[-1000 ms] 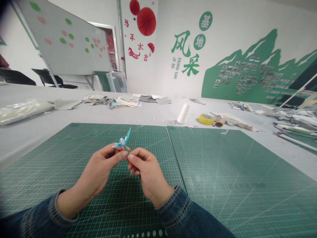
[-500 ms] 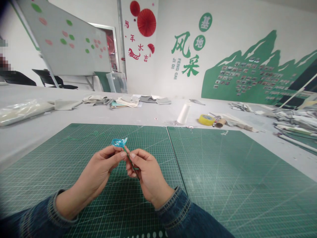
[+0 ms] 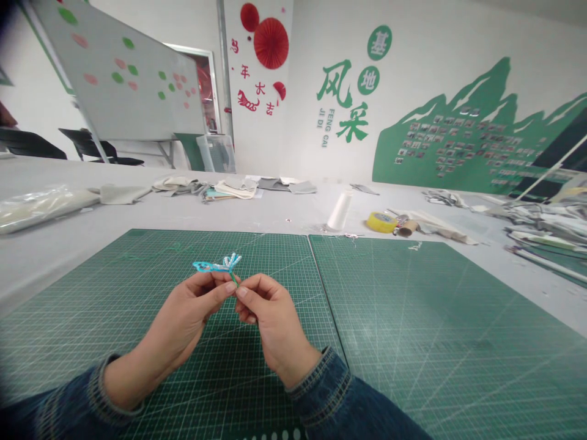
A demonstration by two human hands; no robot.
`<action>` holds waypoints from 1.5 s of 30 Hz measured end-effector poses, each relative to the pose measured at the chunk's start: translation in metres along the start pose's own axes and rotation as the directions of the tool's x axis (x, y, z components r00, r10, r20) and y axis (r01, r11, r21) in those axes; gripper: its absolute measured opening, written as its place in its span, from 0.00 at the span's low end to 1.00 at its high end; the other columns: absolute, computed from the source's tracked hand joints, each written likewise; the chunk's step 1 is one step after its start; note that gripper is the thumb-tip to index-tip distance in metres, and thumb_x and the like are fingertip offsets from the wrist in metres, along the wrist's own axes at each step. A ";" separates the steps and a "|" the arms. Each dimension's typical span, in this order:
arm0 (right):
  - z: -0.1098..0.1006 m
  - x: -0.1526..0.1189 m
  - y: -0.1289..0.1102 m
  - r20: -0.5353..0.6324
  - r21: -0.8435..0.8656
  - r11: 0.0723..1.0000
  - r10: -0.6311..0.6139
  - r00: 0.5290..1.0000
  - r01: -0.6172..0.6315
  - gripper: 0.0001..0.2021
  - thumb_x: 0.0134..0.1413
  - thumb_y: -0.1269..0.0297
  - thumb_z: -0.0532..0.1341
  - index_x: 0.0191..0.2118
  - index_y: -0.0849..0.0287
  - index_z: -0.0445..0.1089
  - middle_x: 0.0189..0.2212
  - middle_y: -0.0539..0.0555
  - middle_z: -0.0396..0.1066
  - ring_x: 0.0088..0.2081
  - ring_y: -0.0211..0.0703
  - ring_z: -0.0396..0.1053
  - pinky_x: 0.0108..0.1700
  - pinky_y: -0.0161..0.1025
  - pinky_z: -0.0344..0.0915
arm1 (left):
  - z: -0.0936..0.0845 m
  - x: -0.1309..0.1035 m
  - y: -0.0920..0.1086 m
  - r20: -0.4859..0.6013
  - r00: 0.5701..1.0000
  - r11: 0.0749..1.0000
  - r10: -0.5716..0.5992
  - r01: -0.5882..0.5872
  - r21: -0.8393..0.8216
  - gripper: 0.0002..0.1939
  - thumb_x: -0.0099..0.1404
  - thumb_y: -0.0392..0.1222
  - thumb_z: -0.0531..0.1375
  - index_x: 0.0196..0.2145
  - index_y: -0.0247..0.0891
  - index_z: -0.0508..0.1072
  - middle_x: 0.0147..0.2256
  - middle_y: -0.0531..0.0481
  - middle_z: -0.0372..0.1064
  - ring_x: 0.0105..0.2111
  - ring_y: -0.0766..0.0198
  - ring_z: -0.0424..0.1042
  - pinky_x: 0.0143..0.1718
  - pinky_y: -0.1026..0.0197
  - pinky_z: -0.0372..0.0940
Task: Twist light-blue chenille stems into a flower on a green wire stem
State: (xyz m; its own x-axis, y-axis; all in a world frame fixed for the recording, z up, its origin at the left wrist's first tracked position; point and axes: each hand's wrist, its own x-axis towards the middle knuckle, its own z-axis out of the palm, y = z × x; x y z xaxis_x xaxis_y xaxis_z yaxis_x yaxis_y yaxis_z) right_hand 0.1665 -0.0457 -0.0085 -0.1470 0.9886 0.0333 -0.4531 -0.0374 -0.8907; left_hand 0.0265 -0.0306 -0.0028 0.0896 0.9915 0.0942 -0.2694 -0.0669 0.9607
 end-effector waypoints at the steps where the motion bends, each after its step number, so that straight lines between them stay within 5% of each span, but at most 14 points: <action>1: 0.000 0.000 0.000 -0.002 -0.001 1.000 -0.001 1.000 0.001 0.09 0.50 0.63 0.69 0.27 0.60 0.70 0.20 0.47 0.65 0.23 0.33 0.58 0.26 0.33 0.49 | -0.001 0.000 0.000 0.009 1.000 1.000 0.008 -0.008 0.002 0.05 0.56 0.39 0.69 0.28 0.38 0.77 0.30 0.54 0.73 0.33 0.66 0.68 0.39 0.64 0.63; 11: 0.000 -0.002 -0.003 0.126 0.090 0.986 0.131 0.983 -0.143 0.10 0.53 0.61 0.67 0.29 0.60 0.69 0.22 0.48 0.66 0.22 0.32 0.59 0.24 0.32 0.48 | -0.005 0.000 0.001 0.140 0.990 1.000 0.015 -0.014 -0.010 0.04 0.61 0.39 0.66 0.29 0.37 0.77 0.29 0.52 0.72 0.33 0.64 0.68 0.40 0.61 0.63; 32: -0.002 0.000 -0.002 0.016 -0.018 1.000 -0.011 1.000 0.012 0.09 0.52 0.62 0.67 0.27 0.59 0.69 0.21 0.46 0.64 0.24 0.34 0.56 0.27 0.35 0.47 | -0.011 0.004 0.001 0.063 0.987 0.920 0.148 -0.161 0.358 0.05 0.59 0.44 0.67 0.31 0.40 0.78 0.26 0.53 0.71 0.27 0.64 0.66 0.29 0.62 0.60; 39: 0.001 -0.002 -0.001 0.017 -0.025 1.000 -0.017 1.000 0.017 0.09 0.51 0.62 0.68 0.26 0.59 0.70 0.20 0.46 0.64 0.23 0.34 0.56 0.26 0.35 0.49 | -0.008 0.001 0.002 0.012 0.992 0.958 0.125 -0.124 0.257 0.05 0.57 0.43 0.68 0.30 0.39 0.80 0.29 0.50 0.75 0.31 0.60 0.70 0.33 0.60 0.63; 45: 0.001 -0.002 -0.004 0.104 0.072 0.991 0.108 0.989 -0.116 0.11 0.53 0.58 0.67 0.29 0.59 0.71 0.22 0.48 0.65 0.23 0.33 0.58 0.25 0.33 0.48 | -0.006 0.001 0.008 0.058 0.993 0.982 0.098 -0.106 0.157 0.04 0.58 0.41 0.67 0.29 0.38 0.80 0.29 0.51 0.76 0.32 0.62 0.70 0.38 0.60 0.63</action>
State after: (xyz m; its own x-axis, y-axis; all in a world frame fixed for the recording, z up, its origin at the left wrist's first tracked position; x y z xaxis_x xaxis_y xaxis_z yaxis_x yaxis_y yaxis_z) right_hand 0.1679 -0.0478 -0.0050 -0.2860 0.9581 -0.0159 -0.4950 -0.1620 -0.8537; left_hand 0.0188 -0.0298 0.0038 0.1176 0.9720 0.2032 -0.1236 -0.1887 0.9742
